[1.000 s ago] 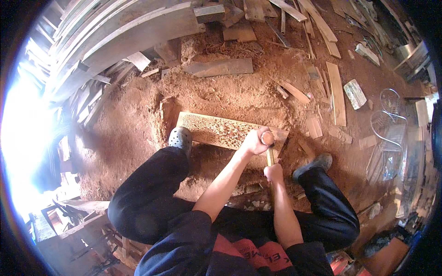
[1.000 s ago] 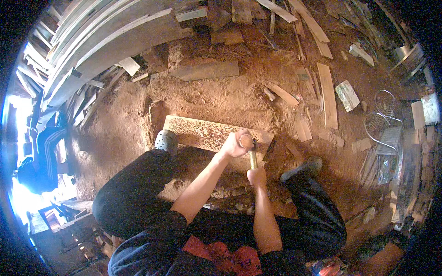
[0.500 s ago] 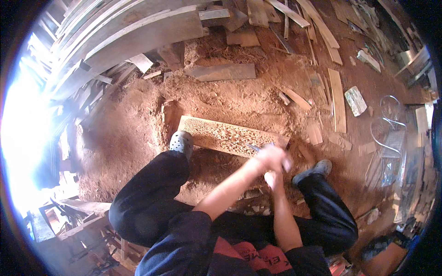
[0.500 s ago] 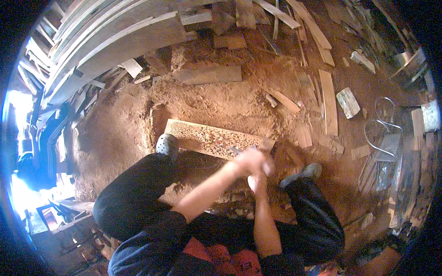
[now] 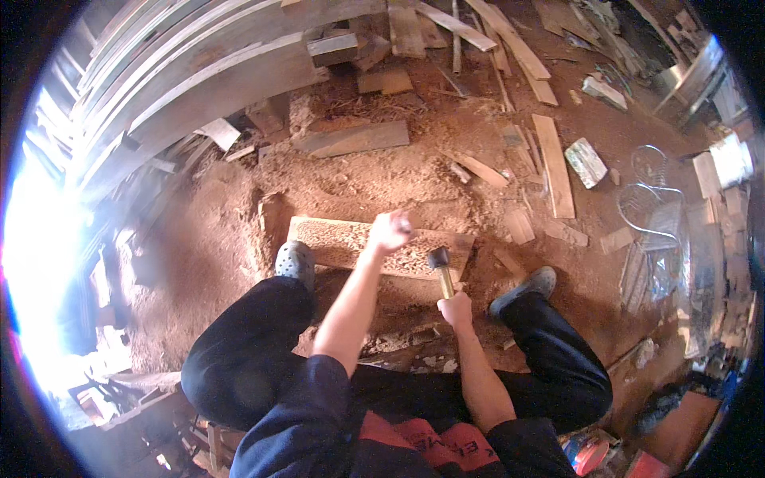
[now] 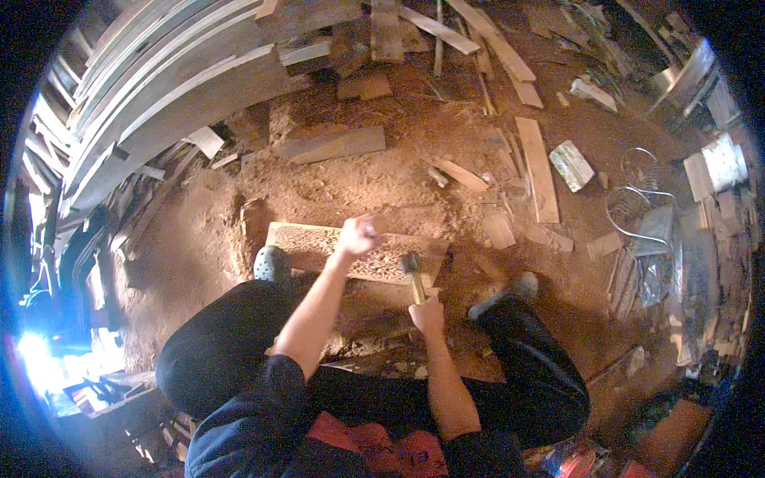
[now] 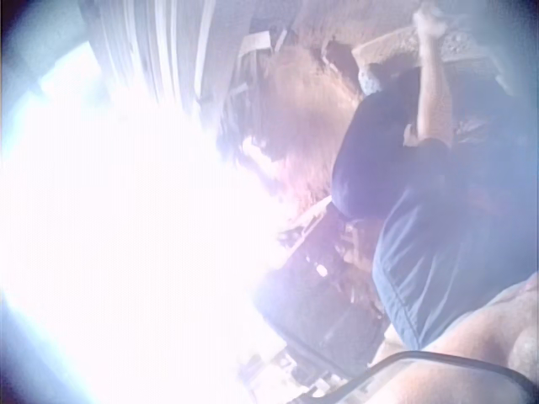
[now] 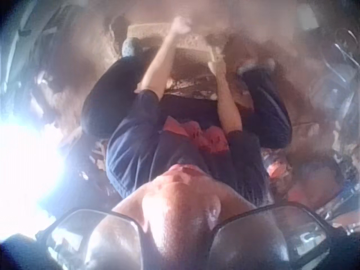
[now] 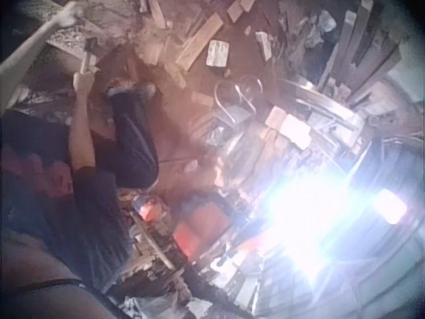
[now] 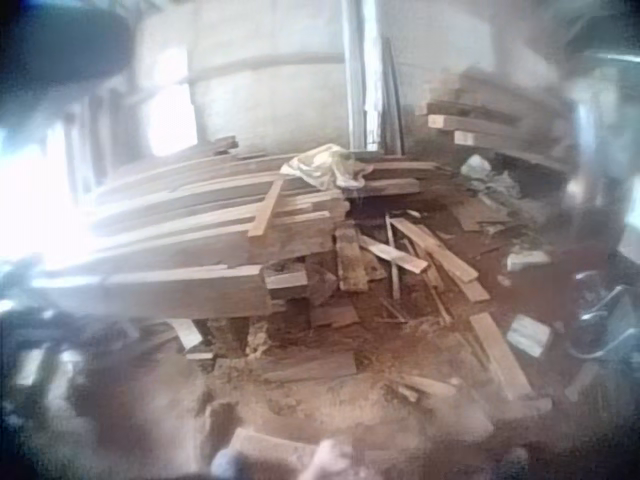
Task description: The person sits on the floor and uses a chisel and mallet to carve a rectangular wooden block. They repeatedly strike the chisel to remove wood chips, gradually shaping the surface of the block.
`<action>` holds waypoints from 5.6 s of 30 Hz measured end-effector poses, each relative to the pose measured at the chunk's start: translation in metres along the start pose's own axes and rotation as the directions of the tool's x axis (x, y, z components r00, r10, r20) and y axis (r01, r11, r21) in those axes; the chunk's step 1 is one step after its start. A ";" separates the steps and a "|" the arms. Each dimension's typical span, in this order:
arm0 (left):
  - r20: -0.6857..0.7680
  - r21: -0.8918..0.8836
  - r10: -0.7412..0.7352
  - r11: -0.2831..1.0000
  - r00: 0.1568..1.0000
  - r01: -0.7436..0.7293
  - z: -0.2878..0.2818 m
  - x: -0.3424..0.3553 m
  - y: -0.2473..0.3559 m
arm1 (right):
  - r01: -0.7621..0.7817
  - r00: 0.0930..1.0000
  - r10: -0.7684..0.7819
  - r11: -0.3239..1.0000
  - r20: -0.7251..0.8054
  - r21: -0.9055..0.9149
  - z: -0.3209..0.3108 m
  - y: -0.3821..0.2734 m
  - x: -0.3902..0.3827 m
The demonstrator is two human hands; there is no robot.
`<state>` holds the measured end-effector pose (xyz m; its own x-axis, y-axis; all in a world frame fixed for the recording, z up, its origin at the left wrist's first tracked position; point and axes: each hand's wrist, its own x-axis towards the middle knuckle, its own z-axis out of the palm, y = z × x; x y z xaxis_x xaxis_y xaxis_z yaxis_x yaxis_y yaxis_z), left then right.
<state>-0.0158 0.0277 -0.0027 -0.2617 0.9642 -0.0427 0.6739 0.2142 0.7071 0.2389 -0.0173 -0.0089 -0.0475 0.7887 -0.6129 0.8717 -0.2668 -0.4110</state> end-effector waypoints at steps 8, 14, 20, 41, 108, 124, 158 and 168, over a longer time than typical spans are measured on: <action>0.030 -0.279 0.034 0.960 0.999 -0.024 0.006 -0.016 0.006 | 0.016 1.000 0.015 0.524 -0.027 0.851 -0.114 -0.055 -0.057; 0.054 -0.168 0.090 0.983 0.994 -0.080 0.021 -0.022 0.009 | 0.498 0.853 -0.196 0.032 -0.483 0.867 -0.237 -0.088 -0.158; -0.006 -0.272 0.073 0.960 0.997 -0.072 0.007 -0.018 0.022 | 0.629 0.734 0.078 0.300 -0.675 0.718 -0.136 -0.123 -0.126; -0.043 -0.259 0.035 0.965 0.998 -0.045 0.025 -0.023 0.007 | 0.180 0.967 -0.095 0.910 -0.235 0.375 -0.009 -0.039 -0.047; -0.057 -0.028 0.027 0.999 0.998 -0.029 0.027 -0.015 -0.002 | 0.109 0.965 0.166 0.446 -0.201 0.889 -0.162 -0.065 -0.091; 0.058 -0.014 -0.059 0.998 0.997 0.060 0.006 -0.010 0.003 | -0.097 0.982 0.152 0.918 -0.115 0.384 -0.004 0.015 0.007; 0.266 0.003 -0.029 1.000 0.963 0.029 0.004 -0.001 0.025 | -0.082 0.982 0.065 0.992 -0.178 -0.091 0.002 -0.025 -0.012; 0.351 -0.044 -0.039 0.997 0.935 0.058 0.000 0.011 0.021 | -0.121 0.966 0.069 0.973 -0.248 -0.198 0.006 -0.032 -0.006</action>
<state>-0.0044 0.0426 0.0115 -0.0286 0.9485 -0.3155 0.6261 0.2630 0.7341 0.2084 -0.0162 0.0039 0.1354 0.8811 -0.4532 0.9504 -0.2447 -0.1919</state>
